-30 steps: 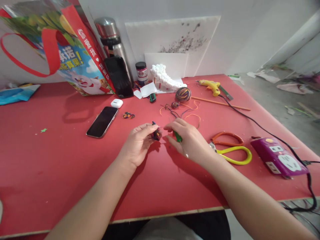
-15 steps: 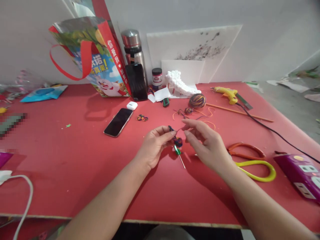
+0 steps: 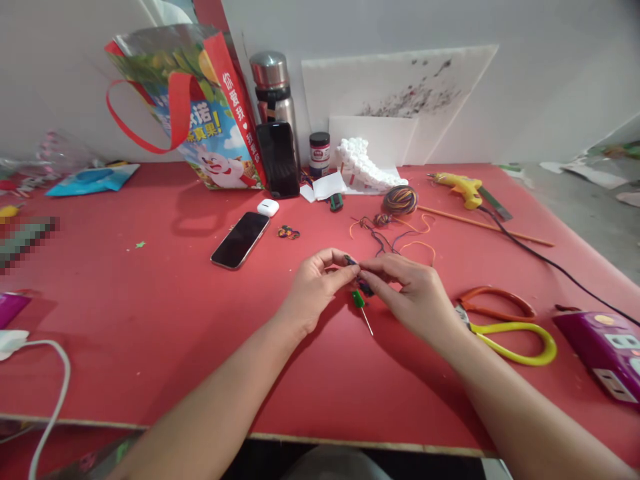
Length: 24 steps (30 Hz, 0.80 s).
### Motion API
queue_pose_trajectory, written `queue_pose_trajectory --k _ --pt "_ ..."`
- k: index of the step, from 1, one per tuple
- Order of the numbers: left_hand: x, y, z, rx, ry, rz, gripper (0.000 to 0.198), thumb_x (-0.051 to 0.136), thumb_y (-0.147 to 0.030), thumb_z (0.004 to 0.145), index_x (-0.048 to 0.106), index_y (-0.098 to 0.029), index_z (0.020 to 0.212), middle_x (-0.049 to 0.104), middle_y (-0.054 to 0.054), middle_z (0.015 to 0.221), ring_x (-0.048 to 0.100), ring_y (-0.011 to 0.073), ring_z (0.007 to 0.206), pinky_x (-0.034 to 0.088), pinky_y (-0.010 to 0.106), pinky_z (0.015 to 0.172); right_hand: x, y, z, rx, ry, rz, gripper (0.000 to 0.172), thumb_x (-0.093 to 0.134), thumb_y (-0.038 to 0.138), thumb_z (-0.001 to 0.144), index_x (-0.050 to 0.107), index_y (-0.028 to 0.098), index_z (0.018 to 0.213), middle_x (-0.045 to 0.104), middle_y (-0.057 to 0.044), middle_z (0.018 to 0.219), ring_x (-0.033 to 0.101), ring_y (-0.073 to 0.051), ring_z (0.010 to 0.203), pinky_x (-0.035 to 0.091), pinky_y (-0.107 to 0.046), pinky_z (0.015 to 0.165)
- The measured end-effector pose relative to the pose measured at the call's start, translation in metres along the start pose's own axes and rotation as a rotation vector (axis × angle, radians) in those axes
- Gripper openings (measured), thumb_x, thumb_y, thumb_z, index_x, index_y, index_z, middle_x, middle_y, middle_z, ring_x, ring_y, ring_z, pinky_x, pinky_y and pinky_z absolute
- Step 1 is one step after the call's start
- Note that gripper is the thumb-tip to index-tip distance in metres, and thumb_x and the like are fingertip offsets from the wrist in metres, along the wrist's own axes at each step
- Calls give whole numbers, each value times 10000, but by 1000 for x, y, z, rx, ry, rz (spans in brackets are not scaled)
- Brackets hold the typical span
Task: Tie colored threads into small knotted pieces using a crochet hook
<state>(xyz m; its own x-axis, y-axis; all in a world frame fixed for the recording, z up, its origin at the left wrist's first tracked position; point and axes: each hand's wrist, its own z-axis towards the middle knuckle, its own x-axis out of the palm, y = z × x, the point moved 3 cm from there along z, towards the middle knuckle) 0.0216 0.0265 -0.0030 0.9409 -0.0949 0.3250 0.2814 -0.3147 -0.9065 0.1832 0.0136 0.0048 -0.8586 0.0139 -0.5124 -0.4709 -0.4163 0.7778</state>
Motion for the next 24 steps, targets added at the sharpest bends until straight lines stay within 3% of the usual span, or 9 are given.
queue_pose_trajectory --k 8,13,16,19,24 --pt "-2 -5 -1 52 -36 155 171 819 -243 761 672 -176 816 666 -2 771 617 105 703 495 229 667 -4 1 3 -7 34 -63 166 627 143 908 778 189 855 708 -17 736 637 -146 664 467 -262 625" --pt "-1 -16 -4 264 -2 492 111 741 -183 829 716 -201 936 642 -3 824 562 108 670 476 243 619 -4 0 2 -16 92 -137 165 615 123 904 753 180 834 692 -16 750 615 -136 651 447 -254 612" --pt "2 -16 -8 411 71 668 164 659 -95 868 713 -197 983 678 19 987 557 95 682 492 256 656 -3 -1 2 -30 124 -159 157 619 136 926 761 179 874 700 -27 793 633 -142 677 447 -254 621" --pt "4 -12 -10 531 99 802 227 592 -19 881 698 -190 987 688 21 988 578 101 716 495 259 700 -2 -1 1 -60 131 -195 154 621 141 937 762 175 887 688 -31 796 629 -146 683 445 -258 631" --pt "3 -9 -8 573 74 888 176 598 -43 904 681 -191 949 692 30 932 640 145 806 505 284 752 -3 -1 0 -83 126 -214 153 615 169 965 763 184 930 699 -38 821 633 -151 692 445 -264 637"
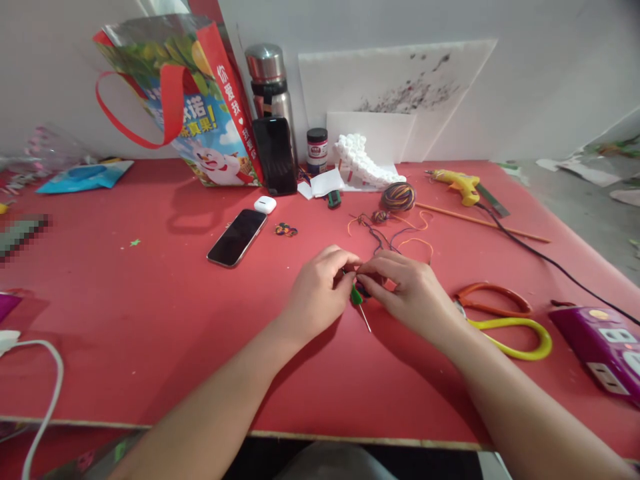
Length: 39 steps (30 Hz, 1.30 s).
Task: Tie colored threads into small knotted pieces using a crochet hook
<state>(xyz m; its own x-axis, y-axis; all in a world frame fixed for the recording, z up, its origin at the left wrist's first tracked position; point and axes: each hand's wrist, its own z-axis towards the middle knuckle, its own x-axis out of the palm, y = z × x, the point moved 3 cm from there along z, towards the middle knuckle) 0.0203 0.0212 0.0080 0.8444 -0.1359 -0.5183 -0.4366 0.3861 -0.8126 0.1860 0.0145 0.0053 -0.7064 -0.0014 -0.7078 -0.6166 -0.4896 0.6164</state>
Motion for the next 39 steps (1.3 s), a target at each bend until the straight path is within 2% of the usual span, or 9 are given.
queue_pose_trajectory --k 6,11,18,26,32,39 --pt "0 -2 0 -134 35 -57 121 645 -110 881 683 -210 936 697 35 896 628 156 750 484 291 716 -2 -1 1 1 -23 4 166 604 190 979 767 197 944 714 -52 839 650 -167 711 458 -279 635" --pt "-3 -4 -1 -250 13 -117 115 673 -107 843 661 -220 856 652 -9 700 556 140 605 408 276 613 -1 1 0 -6 -40 24 166 612 202 983 763 206 913 708 -54 850 665 -174 733 473 -286 649" --pt "0 2 0 -474 64 -402 81 656 -144 849 625 -213 880 565 -65 518 482 102 401 338 237 449 -3 2 0 -7 -61 51 169 596 203 997 756 206 944 717 -60 864 672 -188 772 481 -303 676" --pt "2 -1 4 -467 45 -578 60 680 -148 789 650 -176 832 606 -47 611 522 82 499 429 229 517 -6 -3 2 31 -122 72 143 600 202 984 728 208 919 702 -52 846 655 -186 757 479 -312 682" --pt "2 1 4 -486 48 -651 56 740 -191 757 691 -172 776 662 -6 669 430 62 490 341 218 464 -8 -1 2 42 -118 74 126 608 204 977 704 219 896 693 -41 817 644 -187 740 480 -315 684" --pt "2 0 5 -559 84 -764 140 779 -264 742 679 -166 750 593 -30 599 380 51 442 251 232 440 -9 2 2 39 -137 92 155 566 200 1004 688 216 908 663 -43 819 623 -184 735 478 -318 686"
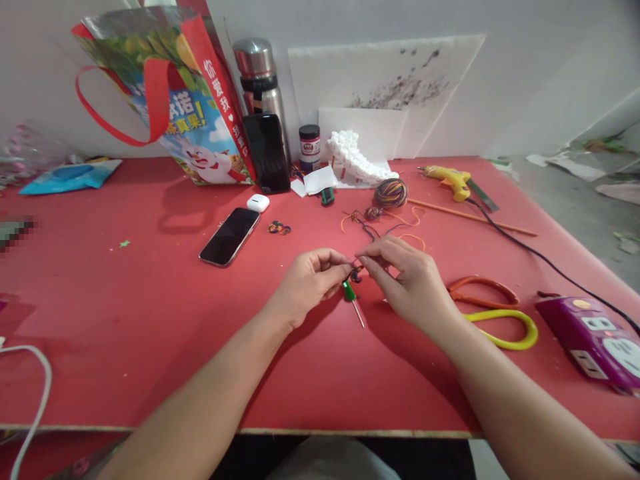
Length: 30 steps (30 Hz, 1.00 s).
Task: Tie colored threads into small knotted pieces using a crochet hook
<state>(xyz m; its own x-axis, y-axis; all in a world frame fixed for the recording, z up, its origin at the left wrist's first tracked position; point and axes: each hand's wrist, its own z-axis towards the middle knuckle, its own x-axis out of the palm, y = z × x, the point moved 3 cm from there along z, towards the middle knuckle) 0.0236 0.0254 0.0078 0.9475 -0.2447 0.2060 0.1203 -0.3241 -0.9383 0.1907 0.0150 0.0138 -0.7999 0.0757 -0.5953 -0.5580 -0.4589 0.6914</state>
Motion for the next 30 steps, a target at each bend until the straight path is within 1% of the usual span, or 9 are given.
queue_pose_trajectory --k 4,12,16,19,23,30 --pt "0 1 1 -1 15 -25 169 797 -296 735 689 -170 768 601 -32 602 379 51 441 231 238 443 0 1 0 -8 3 2 146 572 189 1000 690 209 917 662 -41 817 614 -179 735 478 -314 687" --pt "-1 2 2 -27 20 -32 247 844 -340 705 667 -169 716 517 -52 570 330 39 448 187 234 451 2 4 -1 -29 16 10 137 572 177 989 680 215 914 681 -44 836 633 -182 751 479 -310 685" --pt "1 3 1 -55 4 -20 221 787 -296 703 604 -180 660 460 -60 500 319 44 429 184 230 451 7 6 -2 -48 32 -13 136 560 160 968 641 211 872 647 -33 808 604 -161 695 455 -289 642" --pt "3 5 1 -82 -22 -9 201 722 -252 688 544 -190 616 438 -60 474 309 43 423 180 225 454 12 5 -3 -57 29 -42 130 552 157 957 624 208 862 623 -28 790 596 -161 687 457 -285 647" --pt "5 7 1 -104 -42 -19 235 682 -232 665 466 -201 576 392 -69 474 286 39 431 177 216 456 14 5 -4 -59 31 -92 140 540 173 965 613 208 851 623 -36 798 592 -170 698 450 -291 659" --pt "8 10 1 -116 -57 -71 246 649 -194 647 422 -205 552 334 -76 474 257 38 433 158 207 442 17 8 -6 -50 14 -156 147 526 185 959 605 208 837 629 -55 787 588 -196 714 430 -321 676"
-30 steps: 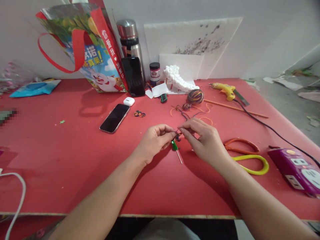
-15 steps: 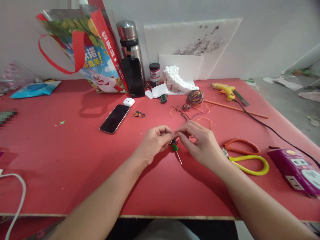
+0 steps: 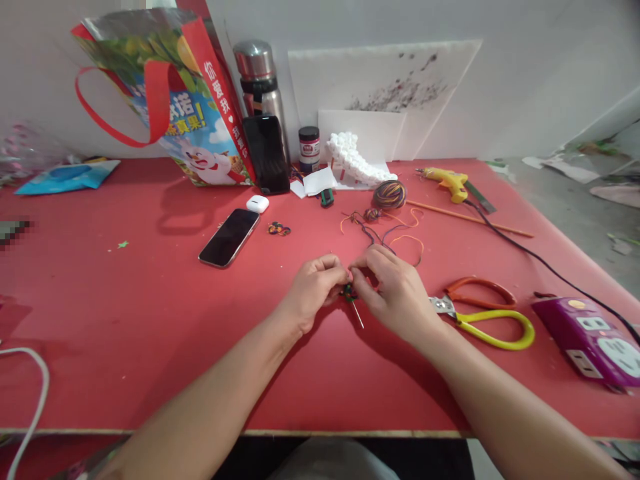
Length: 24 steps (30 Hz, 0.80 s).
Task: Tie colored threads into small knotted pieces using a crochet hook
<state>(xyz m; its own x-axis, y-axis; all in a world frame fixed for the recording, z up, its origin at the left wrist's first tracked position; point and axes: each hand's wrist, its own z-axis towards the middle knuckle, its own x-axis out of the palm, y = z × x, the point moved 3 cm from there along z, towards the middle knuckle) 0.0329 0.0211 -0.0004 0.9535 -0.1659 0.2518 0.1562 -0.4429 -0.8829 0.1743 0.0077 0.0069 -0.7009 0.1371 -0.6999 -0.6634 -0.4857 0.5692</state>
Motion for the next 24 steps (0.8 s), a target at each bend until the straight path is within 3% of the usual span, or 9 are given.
queue_pose_trajectory --k 3,7,10,13,16,24 --pt "1 2 0 6 24 -53 219 673 -191 681 474 -195 590 368 -74 483 278 36 428 174 196 439 0 -9 2 84 -11 75 133 541 207 928 621 206 822 647 -54 785 596 -193 712 427 -319 660" --pt "-1 1 1 -14 92 -105 150 723 -225 730 587 -161 725 512 -41 558 366 34 420 189 185 430 -2 -27 9 329 44 432 133 616 320 906 672 208 863 707 -43 802 643 -186 730 493 -315 676" --pt "-6 -2 3 5 97 -119 166 738 -227 743 593 -147 731 559 -26 588 405 32 415 203 180 416 -4 -29 11 455 92 725 268 706 436 885 706 210 1029 760 -59 932 701 -209 853 558 -349 781" --pt "-9 -5 4 42 77 -114 153 739 -216 757 611 -136 735 580 -20 594 429 34 418 226 175 407 -2 -22 10 536 170 899 368 832 405 789 698 214 1073 763 -58 971 711 -204 867 570 -357 793" --pt "-9 -5 4 51 80 -105 145 738 -214 772 625 -130 739 602 -12 604 445 36 420 245 174 404 0 -20 10 566 165 958 352 881 315 700 696 196 975 742 -46 923 695 -182 838 555 -334 771" --pt "-8 -5 3 -6 118 -65 163 746 -218 764 617 -135 708 594 -12 589 415 29 397 208 174 389 -4 -28 10 639 44 948 282 834 292 661 698 176 878 656 18 733 583 -121 630 475 -302 644"
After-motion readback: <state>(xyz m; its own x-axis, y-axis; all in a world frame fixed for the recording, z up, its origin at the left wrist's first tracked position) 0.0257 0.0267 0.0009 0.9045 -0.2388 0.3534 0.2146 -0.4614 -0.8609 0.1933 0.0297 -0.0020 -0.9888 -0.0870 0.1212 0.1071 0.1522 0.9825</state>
